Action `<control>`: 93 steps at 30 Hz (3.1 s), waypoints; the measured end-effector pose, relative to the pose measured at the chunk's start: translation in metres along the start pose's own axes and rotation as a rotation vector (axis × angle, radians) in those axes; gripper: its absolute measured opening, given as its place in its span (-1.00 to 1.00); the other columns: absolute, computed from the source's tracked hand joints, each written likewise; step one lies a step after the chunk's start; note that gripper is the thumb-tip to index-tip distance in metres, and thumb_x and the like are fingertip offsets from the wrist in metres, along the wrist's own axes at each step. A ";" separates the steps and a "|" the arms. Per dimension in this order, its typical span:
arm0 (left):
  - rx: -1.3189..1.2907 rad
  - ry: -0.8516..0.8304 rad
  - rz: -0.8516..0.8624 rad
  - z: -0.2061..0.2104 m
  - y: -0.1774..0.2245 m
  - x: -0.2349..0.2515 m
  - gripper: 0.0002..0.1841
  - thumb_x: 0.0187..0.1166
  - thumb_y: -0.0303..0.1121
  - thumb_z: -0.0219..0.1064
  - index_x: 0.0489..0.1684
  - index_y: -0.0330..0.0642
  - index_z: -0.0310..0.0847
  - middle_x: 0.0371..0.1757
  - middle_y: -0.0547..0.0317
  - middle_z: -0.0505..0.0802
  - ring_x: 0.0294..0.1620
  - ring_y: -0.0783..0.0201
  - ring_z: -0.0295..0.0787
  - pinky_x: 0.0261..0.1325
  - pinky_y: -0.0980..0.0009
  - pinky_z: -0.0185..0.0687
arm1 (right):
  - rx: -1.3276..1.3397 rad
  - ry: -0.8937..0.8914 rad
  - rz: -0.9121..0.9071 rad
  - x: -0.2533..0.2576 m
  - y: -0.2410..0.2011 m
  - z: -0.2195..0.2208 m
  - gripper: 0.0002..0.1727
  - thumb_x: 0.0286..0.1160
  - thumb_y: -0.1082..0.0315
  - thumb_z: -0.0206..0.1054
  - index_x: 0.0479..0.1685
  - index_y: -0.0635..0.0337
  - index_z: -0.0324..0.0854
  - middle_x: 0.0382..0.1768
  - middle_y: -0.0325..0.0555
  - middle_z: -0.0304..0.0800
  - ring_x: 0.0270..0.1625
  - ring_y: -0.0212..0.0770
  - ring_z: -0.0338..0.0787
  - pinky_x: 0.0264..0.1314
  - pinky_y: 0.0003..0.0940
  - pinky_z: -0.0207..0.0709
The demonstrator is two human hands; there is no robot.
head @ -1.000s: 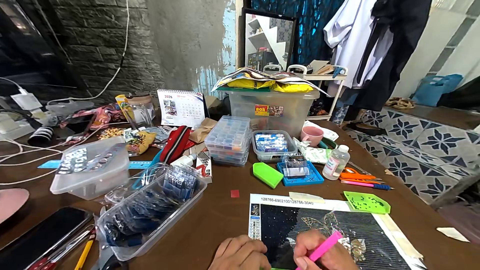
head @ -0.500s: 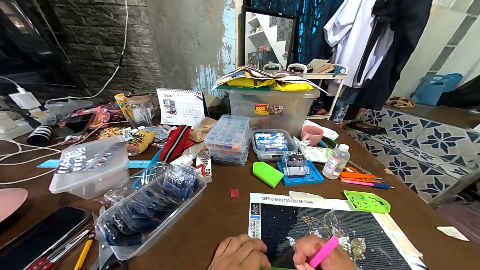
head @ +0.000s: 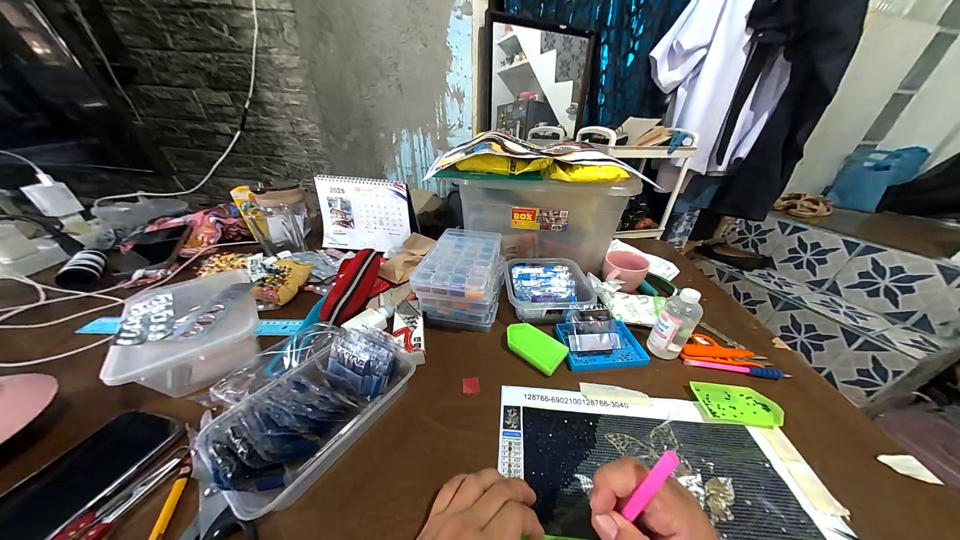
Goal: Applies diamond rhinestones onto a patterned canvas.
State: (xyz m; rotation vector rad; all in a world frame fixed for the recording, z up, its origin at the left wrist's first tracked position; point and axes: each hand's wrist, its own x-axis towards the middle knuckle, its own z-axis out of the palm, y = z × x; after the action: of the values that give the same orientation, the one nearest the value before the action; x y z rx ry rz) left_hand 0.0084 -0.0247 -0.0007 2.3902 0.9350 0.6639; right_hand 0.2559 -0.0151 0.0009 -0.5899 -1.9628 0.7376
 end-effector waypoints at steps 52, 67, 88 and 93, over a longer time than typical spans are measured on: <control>-0.001 -0.008 -0.014 0.000 0.001 0.001 -0.48 0.35 -0.05 0.51 0.10 -0.30 0.74 0.38 -0.16 0.77 0.46 -0.20 0.62 0.51 -0.23 0.31 | -0.221 0.138 0.184 0.008 0.007 0.009 -0.85 0.69 0.45 0.19 -0.04 0.43 0.52 -0.52 -0.09 0.62 -0.51 -0.48 0.59 -0.41 -0.60 0.50; 0.001 -0.024 -0.021 -0.001 0.003 0.001 -0.50 0.36 -0.05 0.52 0.09 -0.29 0.75 0.38 -0.17 0.77 0.48 -0.20 0.61 0.52 -0.25 0.30 | -0.256 0.176 0.078 0.006 0.003 0.009 -0.85 0.73 0.41 0.19 -0.06 0.37 0.49 -0.52 -0.07 0.63 -0.52 -0.50 0.59 -0.41 -0.66 0.50; 0.014 -0.006 -0.005 0.000 0.001 0.000 -0.52 0.37 -0.03 0.51 0.05 -0.28 0.74 0.37 -0.15 0.78 0.47 -0.16 0.63 0.50 -0.21 0.32 | -0.037 -0.087 -0.076 0.001 -0.002 0.007 -0.85 0.75 0.40 0.11 -0.09 0.33 0.49 -0.42 0.03 0.64 -0.40 -0.40 0.62 -0.29 -0.66 0.49; 0.006 -0.004 -0.007 0.000 0.002 0.000 -0.52 0.37 -0.04 0.50 0.03 -0.29 0.74 0.38 -0.15 0.78 0.46 -0.16 0.63 0.49 -0.22 0.33 | -0.055 -0.087 -0.091 0.002 -0.001 0.007 -0.85 0.76 0.41 0.11 -0.08 0.33 0.50 -0.39 0.05 0.66 -0.37 -0.37 0.67 -0.25 -0.63 0.54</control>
State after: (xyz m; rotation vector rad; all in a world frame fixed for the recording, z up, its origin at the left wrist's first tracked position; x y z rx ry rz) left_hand 0.0092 -0.0255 0.0007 2.3916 0.9443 0.6539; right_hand 0.2486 -0.0168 0.0001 -0.5047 -2.0817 0.6649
